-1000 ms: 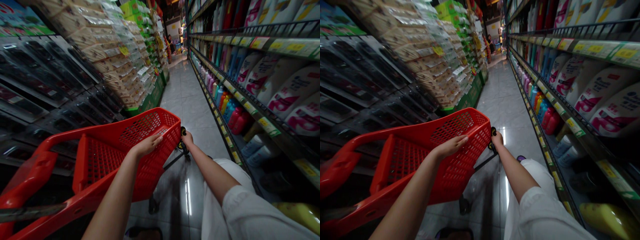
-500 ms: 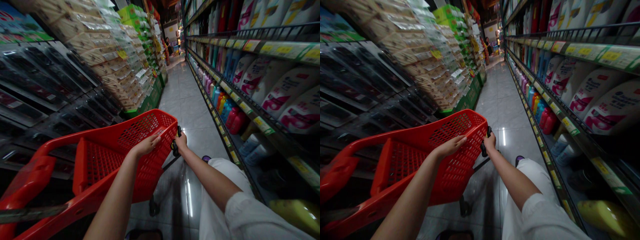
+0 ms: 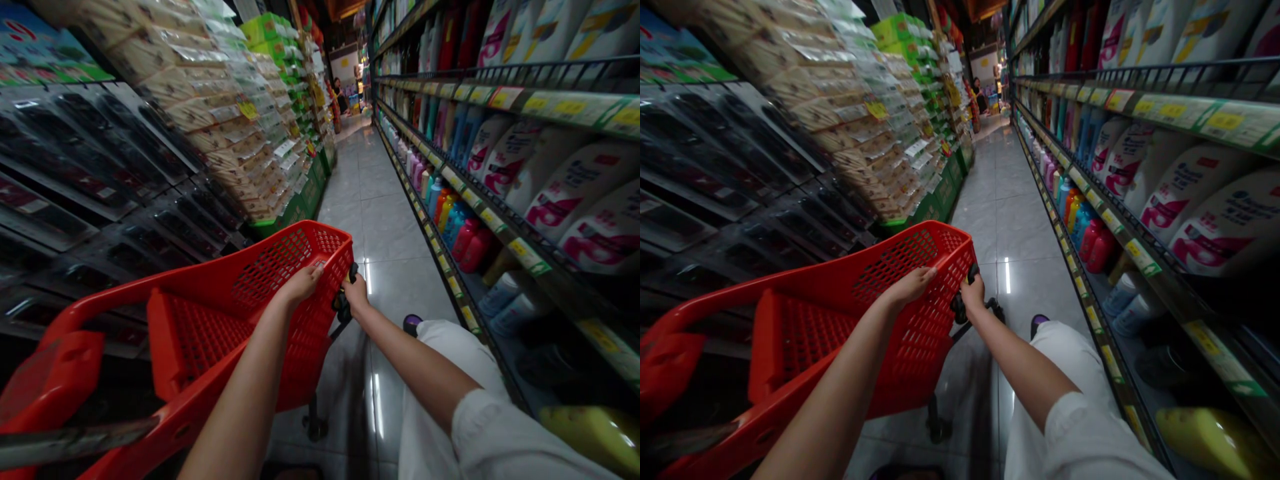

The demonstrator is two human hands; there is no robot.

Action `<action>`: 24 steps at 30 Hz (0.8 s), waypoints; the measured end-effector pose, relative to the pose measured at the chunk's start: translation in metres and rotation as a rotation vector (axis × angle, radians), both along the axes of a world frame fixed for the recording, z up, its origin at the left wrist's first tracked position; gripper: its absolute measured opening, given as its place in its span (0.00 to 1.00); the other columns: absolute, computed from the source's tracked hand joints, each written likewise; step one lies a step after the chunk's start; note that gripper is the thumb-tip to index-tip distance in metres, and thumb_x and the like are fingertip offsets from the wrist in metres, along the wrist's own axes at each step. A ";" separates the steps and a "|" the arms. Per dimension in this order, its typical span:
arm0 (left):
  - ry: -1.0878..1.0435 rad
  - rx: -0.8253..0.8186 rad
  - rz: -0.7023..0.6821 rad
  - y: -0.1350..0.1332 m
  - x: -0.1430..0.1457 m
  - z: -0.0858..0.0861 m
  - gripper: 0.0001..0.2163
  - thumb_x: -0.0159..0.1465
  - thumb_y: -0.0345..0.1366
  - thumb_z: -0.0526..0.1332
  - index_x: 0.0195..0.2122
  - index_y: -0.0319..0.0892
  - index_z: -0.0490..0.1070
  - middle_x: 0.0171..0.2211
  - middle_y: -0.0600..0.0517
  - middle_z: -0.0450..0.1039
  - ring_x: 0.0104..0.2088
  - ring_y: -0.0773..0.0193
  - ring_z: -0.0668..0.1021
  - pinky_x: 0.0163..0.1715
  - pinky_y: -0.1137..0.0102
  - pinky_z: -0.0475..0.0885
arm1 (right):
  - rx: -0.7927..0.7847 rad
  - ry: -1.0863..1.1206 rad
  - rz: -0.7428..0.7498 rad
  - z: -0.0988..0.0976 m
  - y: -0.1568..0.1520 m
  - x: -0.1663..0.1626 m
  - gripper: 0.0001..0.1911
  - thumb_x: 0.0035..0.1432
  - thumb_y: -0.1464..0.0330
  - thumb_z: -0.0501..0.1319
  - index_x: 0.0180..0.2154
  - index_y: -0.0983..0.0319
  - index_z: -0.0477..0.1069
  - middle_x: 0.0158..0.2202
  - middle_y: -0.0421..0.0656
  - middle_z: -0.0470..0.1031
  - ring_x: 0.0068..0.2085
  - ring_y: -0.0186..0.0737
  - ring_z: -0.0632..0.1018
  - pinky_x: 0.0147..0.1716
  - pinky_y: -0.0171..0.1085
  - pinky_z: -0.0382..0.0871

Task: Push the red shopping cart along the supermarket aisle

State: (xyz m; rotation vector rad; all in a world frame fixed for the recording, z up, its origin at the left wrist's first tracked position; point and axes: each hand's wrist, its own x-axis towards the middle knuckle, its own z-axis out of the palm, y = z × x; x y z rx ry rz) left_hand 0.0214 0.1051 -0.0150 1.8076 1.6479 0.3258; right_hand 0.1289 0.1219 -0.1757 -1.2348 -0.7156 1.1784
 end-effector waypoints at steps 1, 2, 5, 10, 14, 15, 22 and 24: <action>0.010 0.006 0.009 0.000 0.002 0.000 0.18 0.63 0.47 0.49 0.28 0.39 0.69 0.26 0.50 0.72 0.31 0.60 0.74 0.38 0.67 0.70 | 0.090 -0.045 -0.018 0.008 0.004 0.003 0.22 0.48 0.69 0.59 0.48 0.62 0.72 0.41 0.44 0.79 0.42 0.42 0.79 0.42 0.38 0.74; 0.020 0.017 0.017 0.001 0.005 0.001 0.18 0.64 0.46 0.48 0.28 0.39 0.69 0.27 0.50 0.72 0.32 0.60 0.74 0.39 0.67 0.69 | 0.192 -0.106 -0.031 0.015 0.007 0.007 0.26 0.49 0.68 0.59 0.52 0.62 0.70 0.45 0.45 0.78 0.46 0.42 0.78 0.47 0.39 0.72; 0.078 0.056 0.028 0.001 0.011 0.002 0.17 0.65 0.43 0.47 0.27 0.40 0.68 0.27 0.50 0.72 0.34 0.59 0.75 0.40 0.67 0.69 | 0.333 -0.264 -0.059 0.017 0.008 0.014 0.33 0.49 0.70 0.59 0.59 0.60 0.65 0.52 0.46 0.74 0.54 0.42 0.74 0.56 0.40 0.66; 0.146 0.046 0.060 0.000 0.016 0.003 0.17 0.66 0.42 0.47 0.27 0.40 0.69 0.24 0.51 0.70 0.32 0.59 0.75 0.38 0.67 0.70 | -0.099 -0.116 0.026 -0.004 0.000 0.007 0.25 0.48 0.73 0.57 0.50 0.62 0.71 0.41 0.43 0.79 0.40 0.40 0.79 0.41 0.37 0.73; 0.144 0.058 0.056 -0.001 0.016 0.004 0.17 0.66 0.40 0.47 0.28 0.39 0.70 0.26 0.50 0.72 0.32 0.59 0.76 0.37 0.67 0.69 | 0.080 -0.060 0.061 0.018 0.007 0.009 0.24 0.49 0.72 0.57 0.50 0.62 0.70 0.43 0.43 0.79 0.41 0.40 0.79 0.42 0.36 0.73; 0.144 0.060 0.059 0.000 0.016 0.004 0.17 0.66 0.40 0.47 0.28 0.38 0.70 0.27 0.50 0.72 0.32 0.60 0.76 0.36 0.68 0.69 | 0.197 -0.086 0.064 0.026 0.008 0.011 0.26 0.49 0.72 0.57 0.53 0.61 0.69 0.45 0.43 0.78 0.44 0.40 0.78 0.46 0.37 0.72; 0.226 0.086 0.060 0.000 0.020 0.011 0.17 0.66 0.39 0.47 0.30 0.37 0.72 0.28 0.47 0.75 0.31 0.60 0.76 0.35 0.69 0.68 | 0.196 -0.343 0.148 0.015 -0.027 0.000 0.34 0.46 0.75 0.59 0.57 0.58 0.68 0.46 0.45 0.76 0.48 0.44 0.76 0.51 0.42 0.70; 0.310 0.117 0.032 -0.006 0.018 0.018 0.16 0.67 0.38 0.48 0.34 0.37 0.73 0.33 0.44 0.77 0.35 0.59 0.77 0.38 0.69 0.68 | 0.130 -0.284 0.205 0.006 -0.032 -0.004 0.31 0.46 0.75 0.59 0.55 0.58 0.69 0.42 0.42 0.78 0.45 0.43 0.78 0.48 0.41 0.72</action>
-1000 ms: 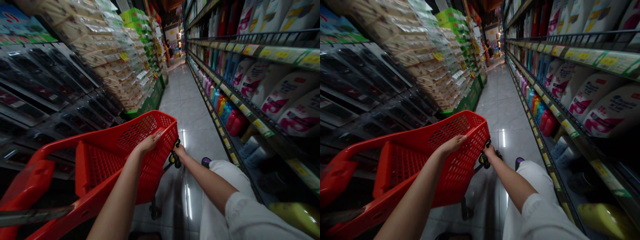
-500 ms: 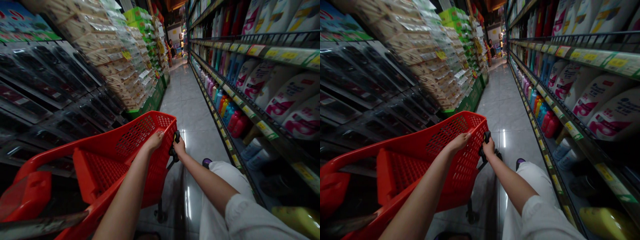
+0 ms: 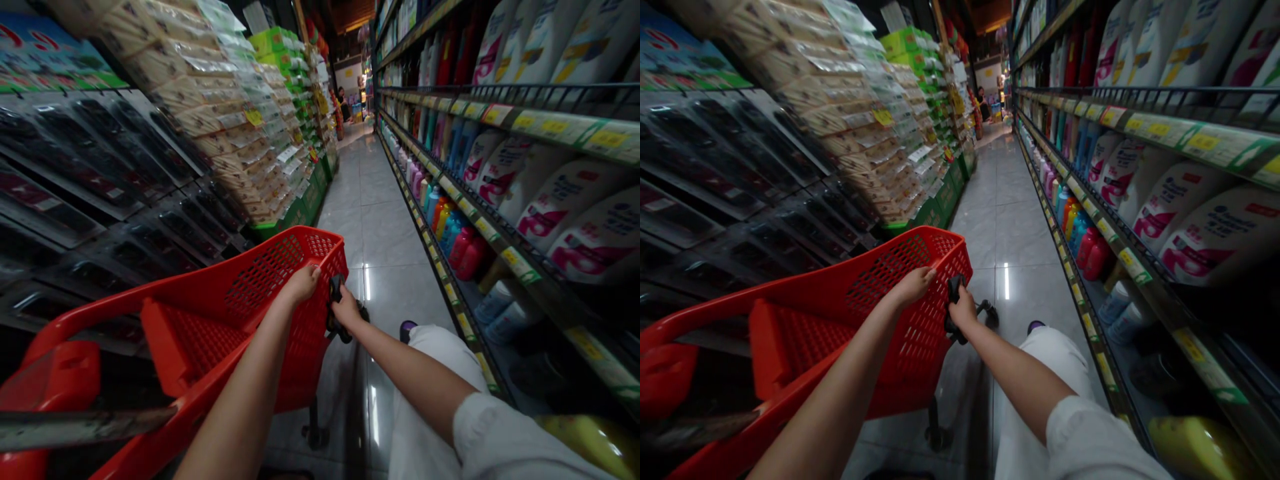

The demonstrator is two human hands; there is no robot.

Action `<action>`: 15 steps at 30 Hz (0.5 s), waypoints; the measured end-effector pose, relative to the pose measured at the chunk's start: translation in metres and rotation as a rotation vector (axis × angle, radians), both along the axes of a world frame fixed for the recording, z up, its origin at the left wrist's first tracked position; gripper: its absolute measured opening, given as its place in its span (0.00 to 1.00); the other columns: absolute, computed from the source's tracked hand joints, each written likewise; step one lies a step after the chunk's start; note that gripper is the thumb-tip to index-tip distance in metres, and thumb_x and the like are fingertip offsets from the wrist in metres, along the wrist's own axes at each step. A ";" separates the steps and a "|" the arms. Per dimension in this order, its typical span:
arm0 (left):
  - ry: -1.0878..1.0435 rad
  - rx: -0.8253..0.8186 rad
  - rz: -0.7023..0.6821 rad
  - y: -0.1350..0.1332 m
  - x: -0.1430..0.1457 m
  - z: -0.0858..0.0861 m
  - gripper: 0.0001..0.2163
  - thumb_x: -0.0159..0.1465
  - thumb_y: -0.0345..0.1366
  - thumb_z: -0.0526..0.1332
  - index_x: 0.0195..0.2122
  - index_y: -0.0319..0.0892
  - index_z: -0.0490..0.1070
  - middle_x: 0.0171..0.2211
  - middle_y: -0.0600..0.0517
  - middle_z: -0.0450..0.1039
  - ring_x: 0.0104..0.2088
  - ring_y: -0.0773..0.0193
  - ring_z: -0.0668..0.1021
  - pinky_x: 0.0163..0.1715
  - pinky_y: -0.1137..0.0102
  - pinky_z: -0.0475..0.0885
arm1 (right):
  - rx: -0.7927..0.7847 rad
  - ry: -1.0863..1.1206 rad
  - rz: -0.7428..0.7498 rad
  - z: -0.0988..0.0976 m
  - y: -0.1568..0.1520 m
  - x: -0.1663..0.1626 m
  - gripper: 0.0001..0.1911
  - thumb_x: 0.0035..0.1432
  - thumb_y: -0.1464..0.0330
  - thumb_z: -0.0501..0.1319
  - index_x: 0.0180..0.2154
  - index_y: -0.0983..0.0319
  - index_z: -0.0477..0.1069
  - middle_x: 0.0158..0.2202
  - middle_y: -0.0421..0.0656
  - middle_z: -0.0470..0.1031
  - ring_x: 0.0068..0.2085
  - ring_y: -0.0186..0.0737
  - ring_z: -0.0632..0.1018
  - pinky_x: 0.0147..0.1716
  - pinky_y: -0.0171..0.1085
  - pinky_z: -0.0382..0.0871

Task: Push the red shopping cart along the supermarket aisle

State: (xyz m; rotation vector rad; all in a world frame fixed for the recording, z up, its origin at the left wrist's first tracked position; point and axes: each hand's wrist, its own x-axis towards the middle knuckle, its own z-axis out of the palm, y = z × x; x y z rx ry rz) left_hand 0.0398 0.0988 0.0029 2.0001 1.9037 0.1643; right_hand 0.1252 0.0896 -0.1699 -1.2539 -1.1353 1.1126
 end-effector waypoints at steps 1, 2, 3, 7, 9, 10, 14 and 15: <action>0.068 -0.001 -0.011 -0.005 -0.002 0.004 0.16 0.67 0.39 0.48 0.36 0.38 0.73 0.36 0.43 0.77 0.37 0.58 0.78 0.39 0.69 0.68 | -0.006 0.040 0.017 -0.001 0.001 0.000 0.31 0.46 0.75 0.59 0.54 0.58 0.70 0.41 0.41 0.79 0.44 0.42 0.79 0.47 0.41 0.73; 0.146 -0.016 -0.012 -0.011 -0.005 0.009 0.16 0.67 0.39 0.48 0.38 0.38 0.73 0.38 0.42 0.78 0.39 0.57 0.78 0.40 0.69 0.68 | 0.007 0.080 0.016 0.001 0.004 0.002 0.31 0.46 0.75 0.60 0.55 0.58 0.69 0.42 0.41 0.79 0.45 0.42 0.79 0.47 0.40 0.73; 0.216 -0.047 0.001 -0.018 -0.009 0.014 0.16 0.67 0.39 0.47 0.40 0.38 0.73 0.40 0.41 0.78 0.40 0.56 0.78 0.40 0.68 0.68 | 0.034 0.114 -0.002 0.005 0.007 0.004 0.32 0.46 0.74 0.60 0.55 0.58 0.68 0.43 0.41 0.79 0.46 0.42 0.79 0.48 0.40 0.72; 0.357 -0.134 0.096 -0.048 -0.024 0.029 0.16 0.66 0.38 0.48 0.42 0.38 0.74 0.44 0.36 0.77 0.43 0.51 0.79 0.40 0.64 0.69 | 0.156 0.166 -0.104 0.026 0.022 0.019 0.36 0.47 0.72 0.63 0.60 0.59 0.64 0.51 0.44 0.77 0.54 0.44 0.75 0.55 0.42 0.68; 0.349 -0.107 0.121 -0.059 -0.026 0.031 0.17 0.67 0.38 0.47 0.42 0.39 0.74 0.44 0.35 0.77 0.43 0.50 0.79 0.40 0.64 0.69 | 0.187 0.180 -0.105 0.034 0.024 0.022 0.38 0.47 0.69 0.65 0.61 0.60 0.63 0.52 0.45 0.76 0.55 0.45 0.74 0.57 0.44 0.67; 0.341 -0.090 0.129 -0.062 -0.026 0.031 0.18 0.67 0.38 0.46 0.42 0.39 0.74 0.44 0.36 0.78 0.43 0.51 0.79 0.40 0.64 0.69 | 0.198 0.191 -0.095 0.037 0.025 0.022 0.38 0.47 0.68 0.66 0.61 0.60 0.63 0.53 0.45 0.75 0.56 0.45 0.74 0.57 0.44 0.67; 0.347 -0.050 0.162 -0.070 -0.022 0.031 0.19 0.67 0.41 0.45 0.43 0.40 0.74 0.44 0.37 0.78 0.44 0.52 0.79 0.39 0.65 0.69 | 0.231 0.202 -0.081 0.044 0.028 0.023 0.34 0.51 0.61 0.66 0.59 0.61 0.65 0.52 0.46 0.76 0.55 0.46 0.74 0.56 0.44 0.67; 0.349 -0.048 0.166 -0.071 -0.021 0.031 0.19 0.68 0.41 0.44 0.43 0.41 0.73 0.44 0.37 0.78 0.44 0.51 0.79 0.39 0.65 0.69 | 0.235 0.184 -0.096 0.045 0.030 0.024 0.34 0.51 0.60 0.66 0.59 0.61 0.66 0.52 0.46 0.76 0.55 0.46 0.74 0.56 0.44 0.67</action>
